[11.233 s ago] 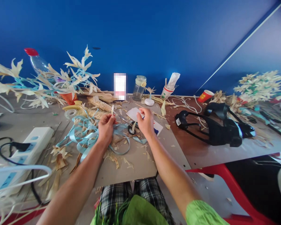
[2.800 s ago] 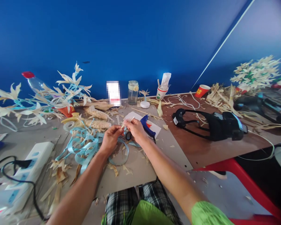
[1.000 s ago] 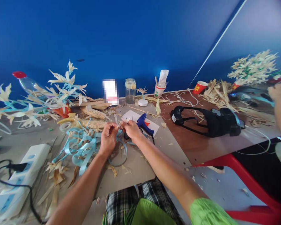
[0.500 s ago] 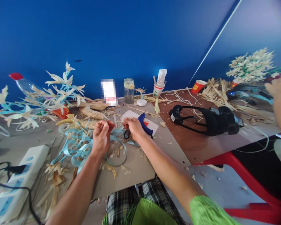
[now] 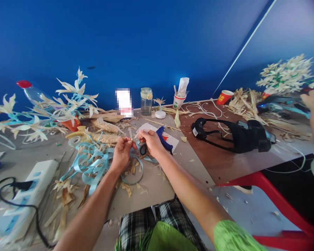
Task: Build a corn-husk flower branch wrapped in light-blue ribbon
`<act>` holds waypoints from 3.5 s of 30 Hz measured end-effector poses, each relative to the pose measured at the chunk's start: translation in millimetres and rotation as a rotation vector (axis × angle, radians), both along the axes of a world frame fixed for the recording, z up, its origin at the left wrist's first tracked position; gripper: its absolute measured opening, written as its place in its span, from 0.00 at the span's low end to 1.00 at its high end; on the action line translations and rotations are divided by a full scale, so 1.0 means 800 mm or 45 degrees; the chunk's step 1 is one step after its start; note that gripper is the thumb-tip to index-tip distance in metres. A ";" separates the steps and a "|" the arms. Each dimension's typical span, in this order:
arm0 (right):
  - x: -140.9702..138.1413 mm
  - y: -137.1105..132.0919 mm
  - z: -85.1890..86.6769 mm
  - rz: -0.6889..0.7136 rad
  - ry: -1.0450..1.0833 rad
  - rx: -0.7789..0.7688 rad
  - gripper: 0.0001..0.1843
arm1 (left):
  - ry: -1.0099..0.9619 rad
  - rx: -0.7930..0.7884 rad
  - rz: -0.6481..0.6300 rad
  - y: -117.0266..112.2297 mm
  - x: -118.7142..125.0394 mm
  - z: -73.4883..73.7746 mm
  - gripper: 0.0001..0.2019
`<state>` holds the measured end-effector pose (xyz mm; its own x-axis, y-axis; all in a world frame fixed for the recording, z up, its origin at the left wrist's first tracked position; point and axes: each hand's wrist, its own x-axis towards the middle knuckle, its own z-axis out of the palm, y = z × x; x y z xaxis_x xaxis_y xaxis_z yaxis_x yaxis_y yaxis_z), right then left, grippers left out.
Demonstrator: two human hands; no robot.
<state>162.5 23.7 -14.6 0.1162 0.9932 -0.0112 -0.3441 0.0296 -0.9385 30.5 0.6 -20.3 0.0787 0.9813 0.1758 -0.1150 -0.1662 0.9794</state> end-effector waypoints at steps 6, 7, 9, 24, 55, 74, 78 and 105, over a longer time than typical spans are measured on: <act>0.001 0.000 0.002 -0.071 -0.041 0.014 0.14 | 0.014 -0.010 -0.012 -0.002 0.001 0.006 0.10; 0.001 0.000 0.002 -0.085 -0.056 0.007 0.14 | 0.021 -0.003 -0.011 -0.002 0.002 0.006 0.10; 0.000 -0.001 0.003 -0.113 -0.085 -0.009 0.13 | 0.042 0.020 -0.005 -0.002 0.003 0.005 0.10; -0.005 0.005 -0.013 -0.039 -0.194 -0.076 0.14 | -0.269 -0.028 -0.061 -0.003 0.014 0.002 0.11; 0.008 0.000 -0.007 -0.203 -0.800 0.185 0.14 | 0.173 -0.144 -0.434 -0.001 -0.002 -0.001 0.12; 0.025 0.006 0.002 -0.418 -0.781 0.108 0.12 | -0.129 -0.228 -0.313 0.000 0.001 -0.003 0.12; 0.032 0.010 -0.003 -0.290 -0.826 0.199 0.09 | -0.205 -0.244 -0.250 0.000 0.001 -0.002 0.12; 0.021 0.003 0.015 0.048 0.009 0.066 0.18 | -0.374 -0.366 -0.263 -0.001 -0.001 0.002 0.12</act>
